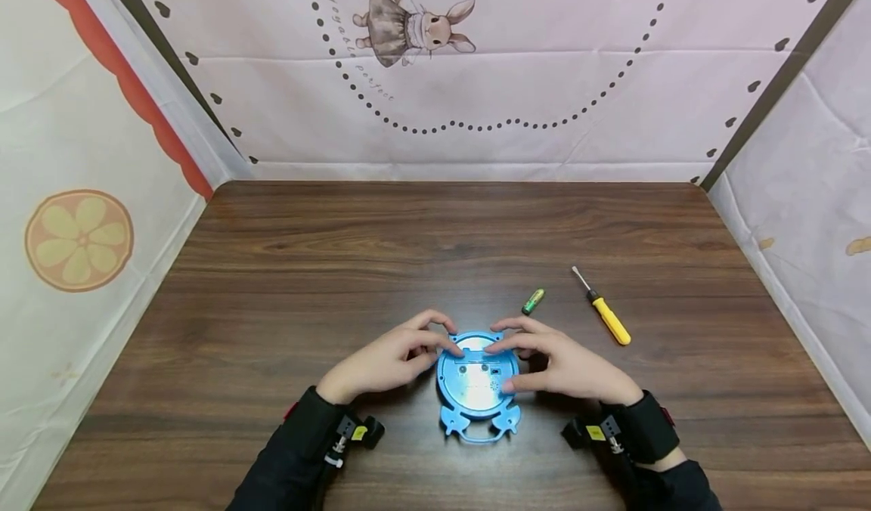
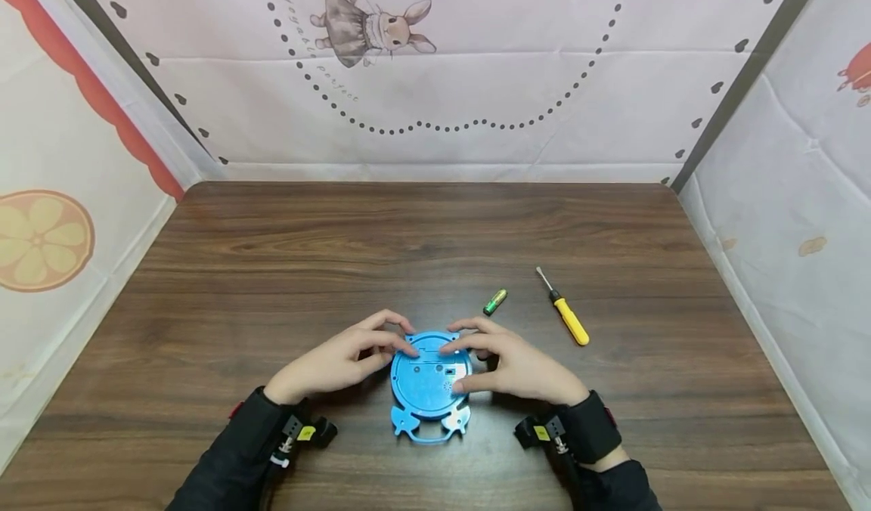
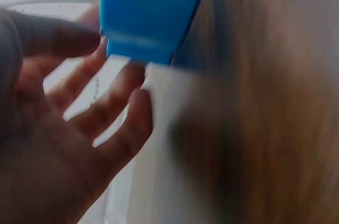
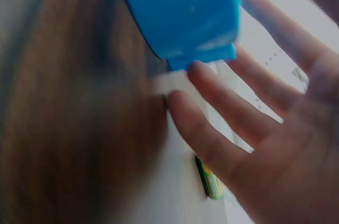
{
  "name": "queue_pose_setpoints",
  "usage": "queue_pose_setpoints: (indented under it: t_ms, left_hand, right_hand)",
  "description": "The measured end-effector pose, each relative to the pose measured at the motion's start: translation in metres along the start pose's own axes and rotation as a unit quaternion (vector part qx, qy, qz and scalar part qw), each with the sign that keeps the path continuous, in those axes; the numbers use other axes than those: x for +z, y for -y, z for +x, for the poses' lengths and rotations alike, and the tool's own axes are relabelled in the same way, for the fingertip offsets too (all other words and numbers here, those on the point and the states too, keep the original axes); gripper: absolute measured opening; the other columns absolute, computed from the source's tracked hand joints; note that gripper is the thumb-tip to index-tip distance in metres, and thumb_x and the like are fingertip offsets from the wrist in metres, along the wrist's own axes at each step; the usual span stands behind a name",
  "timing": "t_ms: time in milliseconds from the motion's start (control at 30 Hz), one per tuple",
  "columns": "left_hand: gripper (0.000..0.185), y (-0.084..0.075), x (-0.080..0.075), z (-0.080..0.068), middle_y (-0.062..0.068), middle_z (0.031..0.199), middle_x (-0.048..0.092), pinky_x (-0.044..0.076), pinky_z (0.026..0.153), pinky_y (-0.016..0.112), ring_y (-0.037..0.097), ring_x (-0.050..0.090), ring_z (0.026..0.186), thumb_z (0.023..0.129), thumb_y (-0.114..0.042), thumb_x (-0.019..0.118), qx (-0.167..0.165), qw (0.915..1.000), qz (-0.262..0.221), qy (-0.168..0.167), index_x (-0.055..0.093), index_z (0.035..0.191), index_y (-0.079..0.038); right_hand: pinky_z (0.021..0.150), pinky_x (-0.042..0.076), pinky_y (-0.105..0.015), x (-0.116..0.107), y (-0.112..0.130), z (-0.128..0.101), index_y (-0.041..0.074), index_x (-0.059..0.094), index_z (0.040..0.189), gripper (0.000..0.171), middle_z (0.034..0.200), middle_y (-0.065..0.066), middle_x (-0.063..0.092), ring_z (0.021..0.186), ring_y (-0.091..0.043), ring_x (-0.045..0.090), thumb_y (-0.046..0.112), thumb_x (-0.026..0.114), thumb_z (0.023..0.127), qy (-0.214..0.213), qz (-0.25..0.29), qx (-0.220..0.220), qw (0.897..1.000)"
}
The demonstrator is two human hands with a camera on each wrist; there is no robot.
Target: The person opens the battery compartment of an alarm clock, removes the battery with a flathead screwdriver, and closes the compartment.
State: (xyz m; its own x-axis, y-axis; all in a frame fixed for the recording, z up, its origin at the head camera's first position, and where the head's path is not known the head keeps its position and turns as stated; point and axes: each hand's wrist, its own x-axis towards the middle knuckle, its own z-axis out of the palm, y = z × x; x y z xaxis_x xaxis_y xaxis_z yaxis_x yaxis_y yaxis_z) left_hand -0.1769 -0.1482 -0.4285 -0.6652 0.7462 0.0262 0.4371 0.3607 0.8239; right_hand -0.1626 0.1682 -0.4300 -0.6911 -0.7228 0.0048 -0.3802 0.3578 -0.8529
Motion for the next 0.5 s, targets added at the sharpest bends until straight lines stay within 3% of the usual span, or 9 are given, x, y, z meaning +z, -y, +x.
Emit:
queue_pose_setpoints:
  t_ms: [133,233,400,500]
  left_hand:
    - [0.05,0.0044,-0.0064,-0.0053,-0.003,0.148,0.039,0.046,0.089,0.034,0.021,0.051,0.111,0.091,0.005,0.057,-0.013,0.9982,-0.029,0.051,0.067,0.129,-0.026]
    - [0.046,0.0054,-0.0075,-0.0066,-0.003,0.152,0.035,0.044,0.096,0.039,0.021,0.048,0.117,0.092,-0.006,0.066,-0.016,0.9966,-0.037,0.071,0.063,0.133,-0.027]
    - [0.043,0.0037,-0.007,-0.0063,-0.004,0.152,0.034,0.043,0.097,0.041,0.02,0.047,0.119,0.091,-0.03,0.077,-0.018,0.9964,-0.038,0.073,0.063,0.132,-0.028]
    - [0.044,0.0024,-0.007,-0.0062,-0.004,0.151,0.035,0.043,0.095,0.041,0.02,0.048,0.118,0.09,-0.034,0.078,-0.019,0.997,-0.032,0.068,0.064,0.132,-0.029]
  right_hand:
    - [0.11,0.034,-0.052,-0.0075,-0.0042,-0.0052,0.026,0.056,0.143,0.06,0.163,-0.004,0.026,0.147,-0.03,0.027,0.032,0.08,0.089,0.062,0.025,-0.006,0.998]
    - [0.113,0.028,-0.055,-0.01,-0.0049,-0.0078,0.027,0.053,0.146,0.068,0.166,-0.002,0.018,0.15,-0.029,0.019,0.034,0.082,0.086,0.086,0.022,-0.007,0.996]
    - [0.113,0.028,-0.055,-0.0085,-0.0027,-0.0082,0.028,0.053,0.145,0.071,0.166,-0.002,0.018,0.15,-0.027,0.019,0.039,0.084,0.083,0.086,0.001,-0.001,0.996]
    - [0.112,0.029,-0.055,-0.0075,-0.0009,-0.0081,0.03,0.056,0.143,0.068,0.166,0.001,0.02,0.15,-0.026,0.02,0.04,0.084,0.082,0.078,-0.005,0.008,0.997]
